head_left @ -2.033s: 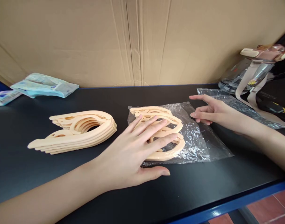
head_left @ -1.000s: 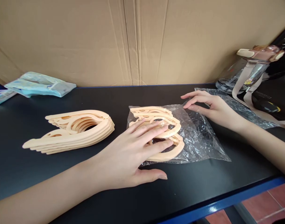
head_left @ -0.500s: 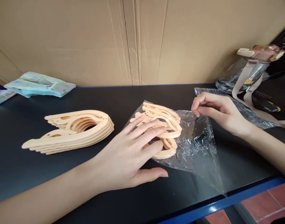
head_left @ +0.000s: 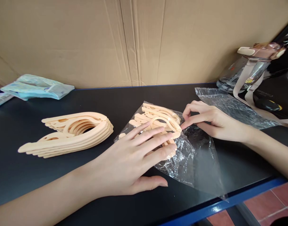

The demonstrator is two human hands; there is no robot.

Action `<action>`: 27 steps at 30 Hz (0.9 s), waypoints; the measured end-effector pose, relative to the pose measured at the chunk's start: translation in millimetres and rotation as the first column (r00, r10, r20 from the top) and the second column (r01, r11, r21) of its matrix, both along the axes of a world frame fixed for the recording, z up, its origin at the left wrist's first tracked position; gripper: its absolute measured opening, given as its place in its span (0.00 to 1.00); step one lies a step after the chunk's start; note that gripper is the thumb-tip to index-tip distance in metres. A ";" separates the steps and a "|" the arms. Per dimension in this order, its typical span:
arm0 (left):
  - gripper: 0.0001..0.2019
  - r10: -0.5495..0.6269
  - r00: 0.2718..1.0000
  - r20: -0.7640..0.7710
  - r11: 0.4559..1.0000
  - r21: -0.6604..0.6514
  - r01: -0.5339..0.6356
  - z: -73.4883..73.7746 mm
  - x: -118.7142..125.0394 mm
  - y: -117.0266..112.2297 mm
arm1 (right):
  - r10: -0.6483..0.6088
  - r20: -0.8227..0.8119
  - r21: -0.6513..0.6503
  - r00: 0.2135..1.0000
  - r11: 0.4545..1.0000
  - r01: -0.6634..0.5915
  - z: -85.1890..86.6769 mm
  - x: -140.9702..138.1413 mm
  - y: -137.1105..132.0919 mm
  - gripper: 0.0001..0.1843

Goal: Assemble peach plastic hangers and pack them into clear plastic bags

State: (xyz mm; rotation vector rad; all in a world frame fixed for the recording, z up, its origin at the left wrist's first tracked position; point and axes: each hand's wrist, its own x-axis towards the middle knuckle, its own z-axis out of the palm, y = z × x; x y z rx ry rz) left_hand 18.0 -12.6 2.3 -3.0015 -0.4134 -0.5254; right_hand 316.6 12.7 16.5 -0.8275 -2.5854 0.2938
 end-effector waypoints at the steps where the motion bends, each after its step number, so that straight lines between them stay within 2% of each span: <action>1: 0.26 0.002 1.000 0.002 1.000 -0.002 -0.002 0.3 0.4 -0.1 | -0.004 0.003 0.002 1.000 1.000 0.004 -0.3 -1.2 -1.1 0.24; 4: 0.25 0.016 1.000 0.005 1.000 0.003 -0.016 1.1 1.5 -0.4 | -0.039 -0.018 -0.034 0.999 0.999 0.038 1.8 -2.1 -3.0 0.23; 7: 0.24 0.021 1.000 0.013 0.999 0.038 -0.021 1.2 1.4 -0.6 | -0.137 -0.136 -0.089 0.981 0.988 0.126 6.3 5.3 1.2 0.19; 9: 0.24 0.013 1.000 0.007 0.998 0.067 -0.013 0.9 0.8 -1.2 | -0.225 -0.193 -0.067 0.955 0.974 0.216 7.2 14.7 7.9 0.17; 11: 0.25 -0.008 1.000 -0.008 0.996 0.094 0.009 0.6 0.3 -2.6 | -0.276 -0.166 -0.020 0.947 0.961 0.276 5.1 24.7 16.1 0.15; 13: 0.25 -0.024 1.000 -0.019 0.994 0.108 0.026 0.4 0.4 -4.6 | -0.266 -0.089 -0.018 0.960 0.964 0.265 0.9 32.1 23.2 0.12; 16: 0.24 -0.032 0.999 -0.030 0.993 0.114 0.035 0.6 1.3 -7.5 | -0.191 -0.035 -0.099 0.981 0.978 0.186 -4.9 36.0 28.4 0.08; 22: 0.23 -0.053 0.998 -0.023 0.991 0.118 0.056 1.7 2.7 -7.5 | -0.148 -0.092 -0.210 0.985 0.970 0.126 -3.1 35.3 26.5 0.16; 27: 0.22 -0.071 0.997 -0.032 0.986 0.150 0.075 2.2 2.3 -7.1 | -0.173 -0.104 -0.348 0.979 0.929 0.127 4.0 27.3 19.8 0.08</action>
